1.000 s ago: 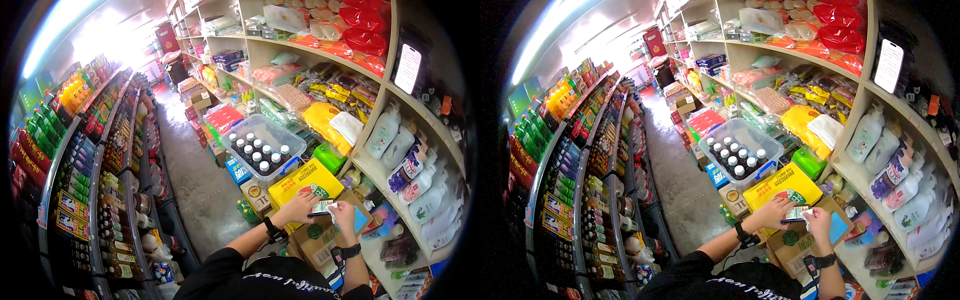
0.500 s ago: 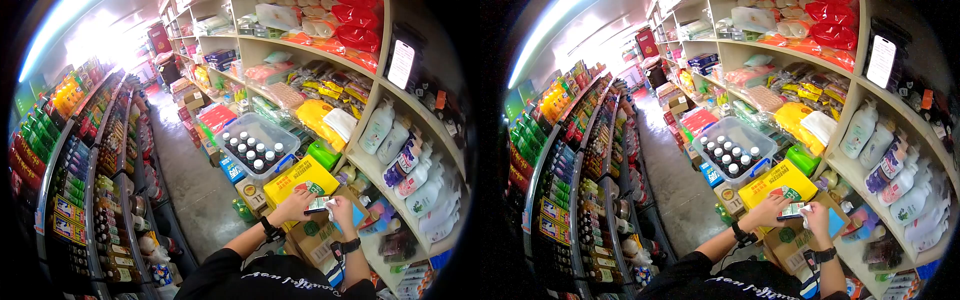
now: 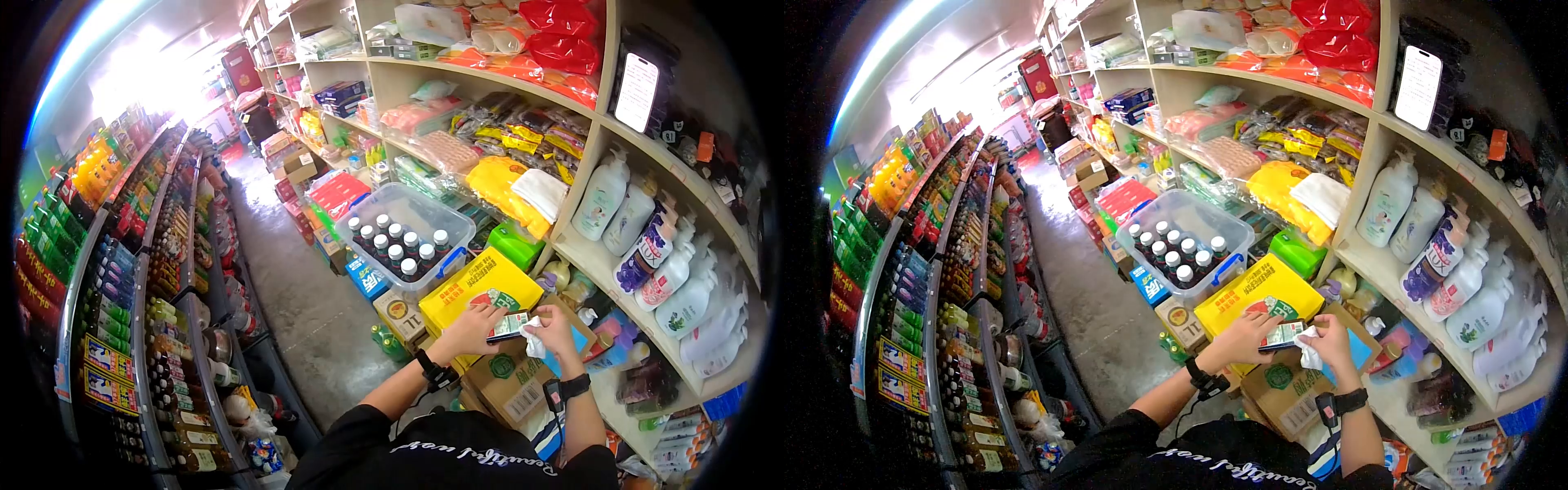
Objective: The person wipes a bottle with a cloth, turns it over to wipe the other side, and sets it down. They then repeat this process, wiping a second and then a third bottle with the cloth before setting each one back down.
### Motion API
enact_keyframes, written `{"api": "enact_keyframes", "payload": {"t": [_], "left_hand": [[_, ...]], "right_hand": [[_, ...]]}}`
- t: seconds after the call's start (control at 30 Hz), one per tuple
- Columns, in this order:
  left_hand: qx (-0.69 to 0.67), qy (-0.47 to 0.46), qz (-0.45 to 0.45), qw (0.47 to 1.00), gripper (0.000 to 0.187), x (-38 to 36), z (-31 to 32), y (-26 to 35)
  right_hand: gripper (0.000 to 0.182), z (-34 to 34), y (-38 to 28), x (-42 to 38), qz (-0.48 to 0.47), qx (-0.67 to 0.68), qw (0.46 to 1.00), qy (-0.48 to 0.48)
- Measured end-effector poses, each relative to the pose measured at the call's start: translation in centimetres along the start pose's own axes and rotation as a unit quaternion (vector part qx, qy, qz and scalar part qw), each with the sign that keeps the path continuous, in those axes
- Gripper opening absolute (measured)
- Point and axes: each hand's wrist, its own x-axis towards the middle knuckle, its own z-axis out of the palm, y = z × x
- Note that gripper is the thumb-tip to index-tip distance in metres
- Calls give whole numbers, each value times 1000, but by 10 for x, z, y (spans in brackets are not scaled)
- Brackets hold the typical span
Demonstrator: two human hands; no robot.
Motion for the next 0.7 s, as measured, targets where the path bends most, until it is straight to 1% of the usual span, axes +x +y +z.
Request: {"api": "enact_keyframes", "payload": {"t": [0.03, 0.13, 0.17, 0.2, 0.23, 0.27, 0.3, 0.33, 0.37, 0.4, 0.43, 0.53, 0.57, 0.6, 0.67, 0.7], "left_hand": [[-1, 0, 6, 1000, 82, 0, -2, 1], [-25, -18, -11, 999, 83, 3, 1, -3], [2, -6, 12, 1000, 84, 3, 2, -7], [19, 1, 35, 999, 84, 2, 3, -8], [-3, -5, 22, 1000, 88, 1, 6, -10], [1, 4, 12, 1000, 88, 1, -1, -6], [-31, -2, 15, 999, 86, 1, 4, -13], [-26, 17, 28, 999, 87, 1, 8, -14], [-15, 14, 24, 1000, 86, 2, 4, -10], [7, 21, 22, 1000, 86, 1, 5, -7], [-5, 14, 23, 1000, 86, 1, 1, -5], [-22, 8, 15, 1000, 85, 1, -1, -4], [-25, 8, 9, 1000, 84, 0, -1, -5], [-28, 4, 2, 1000, 85, 1, -2, -4], [-34, -3, -15, 999, 87, 0, -4, -1], [-40, 9, -10, 999, 88, 0, -3, -2]], "right_hand": [[58, -2, -3, -1, 13, 6, 1000, -6], [56, 3, 6, 0, 5, 85, 996, -14], [51, 2, 18, 6, -46, 32, 998, -21], [51, -1, 29, 12, -72, -15, 997, -15], [50, -2, 14, 4, -105, -120, 987, 11], [50, 2, -3, -7, -133, -156, 977, 50], [51, 9, -25, -20, -186, -240, 950, 73], [51, 20, -32, -28, -135, -184, 970, 85], [52, 26, -53, -42, -167, -163, 970, 64], [54, 33, -51, -45, -243, -210, 946, 50], [55, 36, -49, -44, -323, -257, 910, 34], [56, 35, -57, -45, -436, -347, 830, 12], [51, 30, -62, -47, -409, -333, 849, -20], [48, 26, -61, -42, -352, -302, 885, -46], [43, 22, -57, -35, -231, -233, 940, -98], [37, 26, -51, -36, -236, -208, 948, -42]]}}
